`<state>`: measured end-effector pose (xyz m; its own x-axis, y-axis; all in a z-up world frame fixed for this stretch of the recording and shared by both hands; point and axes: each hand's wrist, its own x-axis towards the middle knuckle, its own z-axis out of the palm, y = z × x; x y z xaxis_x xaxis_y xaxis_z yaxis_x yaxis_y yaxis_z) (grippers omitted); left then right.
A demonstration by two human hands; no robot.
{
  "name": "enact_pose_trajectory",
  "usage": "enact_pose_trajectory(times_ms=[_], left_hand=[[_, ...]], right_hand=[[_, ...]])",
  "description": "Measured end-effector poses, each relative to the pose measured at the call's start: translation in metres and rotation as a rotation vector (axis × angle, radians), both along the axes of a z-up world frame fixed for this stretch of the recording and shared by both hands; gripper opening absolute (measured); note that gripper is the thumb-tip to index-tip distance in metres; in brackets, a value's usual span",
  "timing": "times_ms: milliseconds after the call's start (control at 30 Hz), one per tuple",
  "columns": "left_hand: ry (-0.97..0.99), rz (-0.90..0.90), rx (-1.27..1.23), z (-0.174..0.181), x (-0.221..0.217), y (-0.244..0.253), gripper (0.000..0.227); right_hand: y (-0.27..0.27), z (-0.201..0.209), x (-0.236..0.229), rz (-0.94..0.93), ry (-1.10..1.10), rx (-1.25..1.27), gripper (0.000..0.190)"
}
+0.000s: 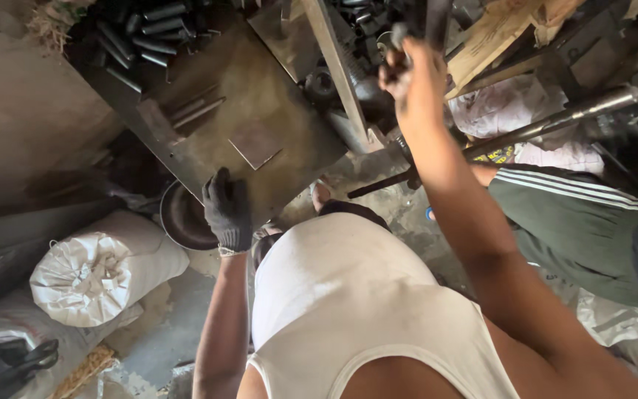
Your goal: The person repeatedly places small metal pieces into a manual press, operates the lever to compress them, and removes the formed parts. The person handles the pieces one at a time and cycles the press throughout the clip.
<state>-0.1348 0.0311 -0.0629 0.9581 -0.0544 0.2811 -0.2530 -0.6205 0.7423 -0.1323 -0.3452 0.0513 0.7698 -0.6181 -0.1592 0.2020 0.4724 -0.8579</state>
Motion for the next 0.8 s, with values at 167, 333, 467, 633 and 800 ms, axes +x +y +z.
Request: enact_pose_trajectory(times_ms=[167,333,467,633,800], left_hand=[[-0.096,-0.080,0.066,-0.005,-0.002,-0.001,0.033],[-0.150,-0.073,0.121,-0.002,-0.001,-0.005,0.031],[-0.123,-0.070,0.145,0.001,-0.001,-0.007,0.029],[-0.121,-0.044,0.137,0.000,0.003,-0.009,0.027],[-0.116,-0.048,0.165,-0.002,0.001,-0.008,0.027]], right_hand=[[-0.064,-0.071,0.103,-0.076,0.385,0.343,0.018],[-0.122,-0.160,0.157,-0.268,0.460,0.225,0.016],[-0.157,-0.209,0.169,-0.474,0.564,-0.093,0.032],[-0.179,-0.212,0.181,-0.489,0.611,-0.217,0.030],[-0.175,-0.186,0.174,-0.309,0.486,0.225,0.017]])
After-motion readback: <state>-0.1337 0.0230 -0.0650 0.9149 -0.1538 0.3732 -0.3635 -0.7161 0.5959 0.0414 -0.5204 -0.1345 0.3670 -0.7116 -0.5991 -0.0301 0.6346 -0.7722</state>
